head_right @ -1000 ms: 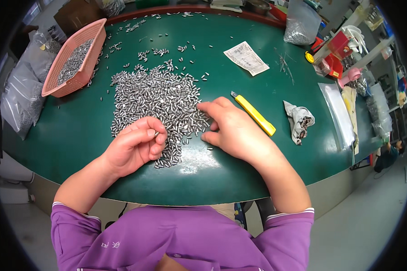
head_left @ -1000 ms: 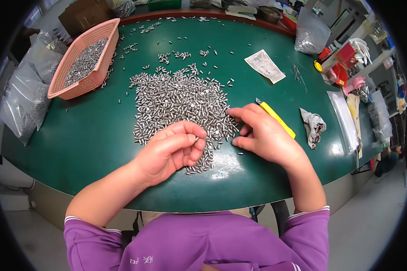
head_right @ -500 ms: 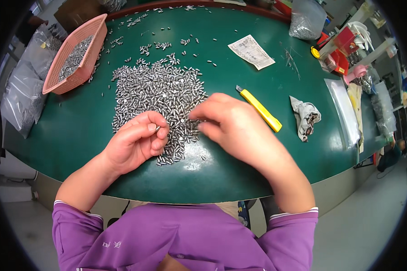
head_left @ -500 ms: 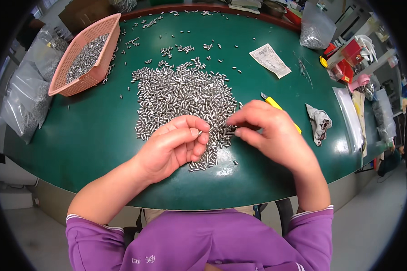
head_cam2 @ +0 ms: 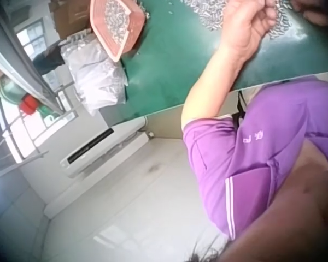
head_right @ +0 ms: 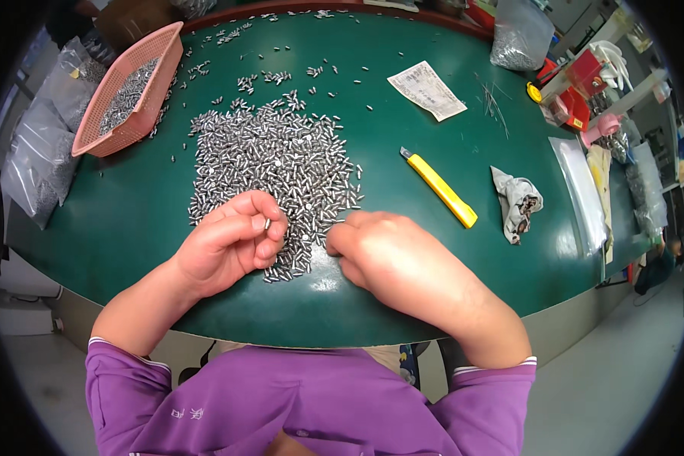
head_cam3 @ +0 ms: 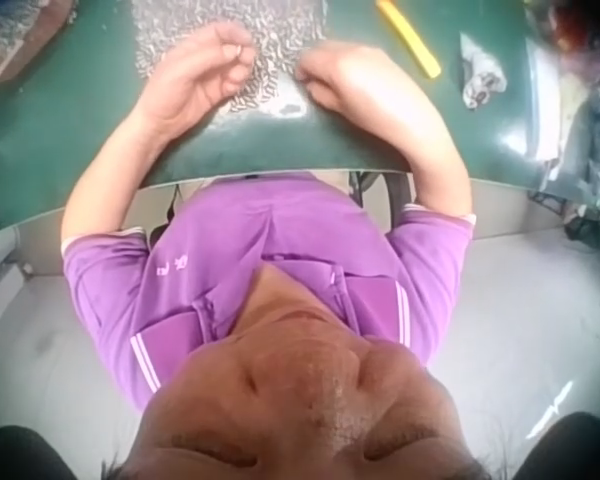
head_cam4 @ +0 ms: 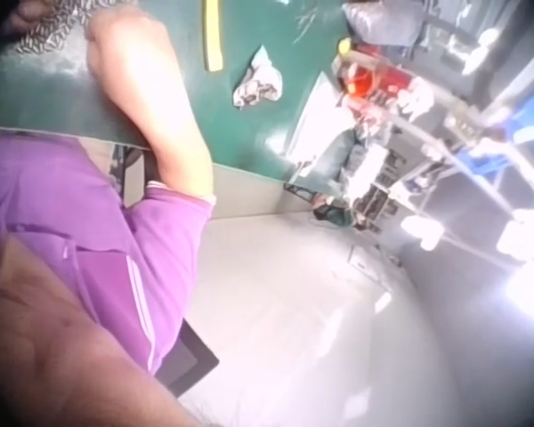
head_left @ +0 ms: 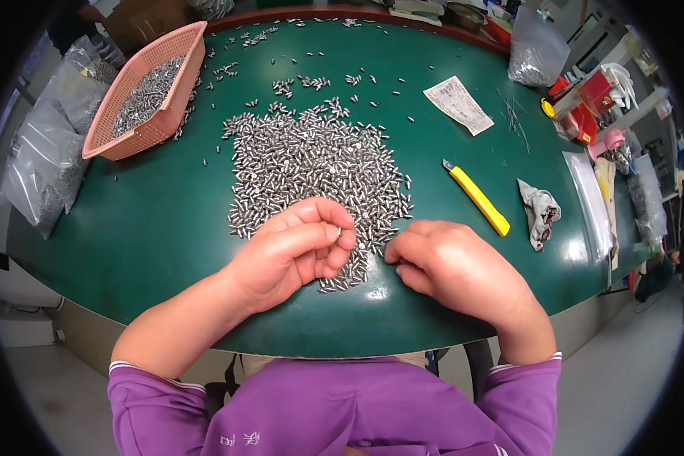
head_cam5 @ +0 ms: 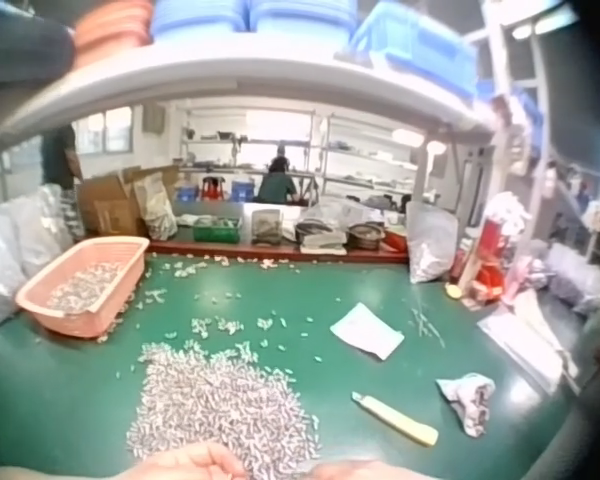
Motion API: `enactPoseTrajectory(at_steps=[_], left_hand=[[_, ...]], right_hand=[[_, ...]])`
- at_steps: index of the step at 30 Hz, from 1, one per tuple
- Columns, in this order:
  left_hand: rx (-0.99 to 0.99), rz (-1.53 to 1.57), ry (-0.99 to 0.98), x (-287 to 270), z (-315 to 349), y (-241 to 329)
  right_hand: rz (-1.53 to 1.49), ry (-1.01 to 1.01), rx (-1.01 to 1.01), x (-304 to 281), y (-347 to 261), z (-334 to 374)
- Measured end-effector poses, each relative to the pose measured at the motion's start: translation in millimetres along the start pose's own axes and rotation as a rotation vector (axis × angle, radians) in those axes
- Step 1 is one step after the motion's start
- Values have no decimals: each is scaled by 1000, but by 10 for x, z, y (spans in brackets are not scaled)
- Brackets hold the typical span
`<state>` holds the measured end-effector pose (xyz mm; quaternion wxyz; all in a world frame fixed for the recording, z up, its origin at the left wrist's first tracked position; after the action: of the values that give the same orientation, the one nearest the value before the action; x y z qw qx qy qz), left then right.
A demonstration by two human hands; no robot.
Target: Sorting or inspecting small silver components on a green workbench by hand.
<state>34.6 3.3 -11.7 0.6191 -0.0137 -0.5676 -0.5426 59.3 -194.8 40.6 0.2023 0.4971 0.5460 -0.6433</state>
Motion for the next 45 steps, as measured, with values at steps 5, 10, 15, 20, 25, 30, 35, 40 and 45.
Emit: enactPoseTrajectory(at_steps=[5,10,15,20,25,30,35,40,45], left_hand=[[-78,-56,-20,45,31,-32],[-129,-157,51,135,37,-60],[-117,-179,63,102,33,-89],[-121,-235,76,77,29,-90],[-132,-198,79,91,15,-80],[-111,-169,83,98,3,-79],[-106,-132,15,41,3,-67],[-110,-122,77,90,5,-54],[-116,-126,75,97,8,-66]], right_hand=[[-113,445,-125,-119,19,-107],[-341,535,-156,56,40,-170],[-496,513,-120,169,46,-196],[-506,490,-110,168,89,-193],[-475,553,-51,14,113,-160],[-50,563,88,-263,207,-48],[66,375,237,-265,293,82],[85,297,189,-124,321,14],[201,250,166,-46,298,-3]])
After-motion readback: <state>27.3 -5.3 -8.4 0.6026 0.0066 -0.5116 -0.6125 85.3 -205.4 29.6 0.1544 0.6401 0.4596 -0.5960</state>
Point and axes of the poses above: each hand's wrist, its own z-axis away from the middle knuckle, its own x-axis out of the palm, y = z × x, the point moved 3 cm from there along -z, towards the middle knuckle, and after that the axes turned 15 degrees about -x, right-handed, at the moved point
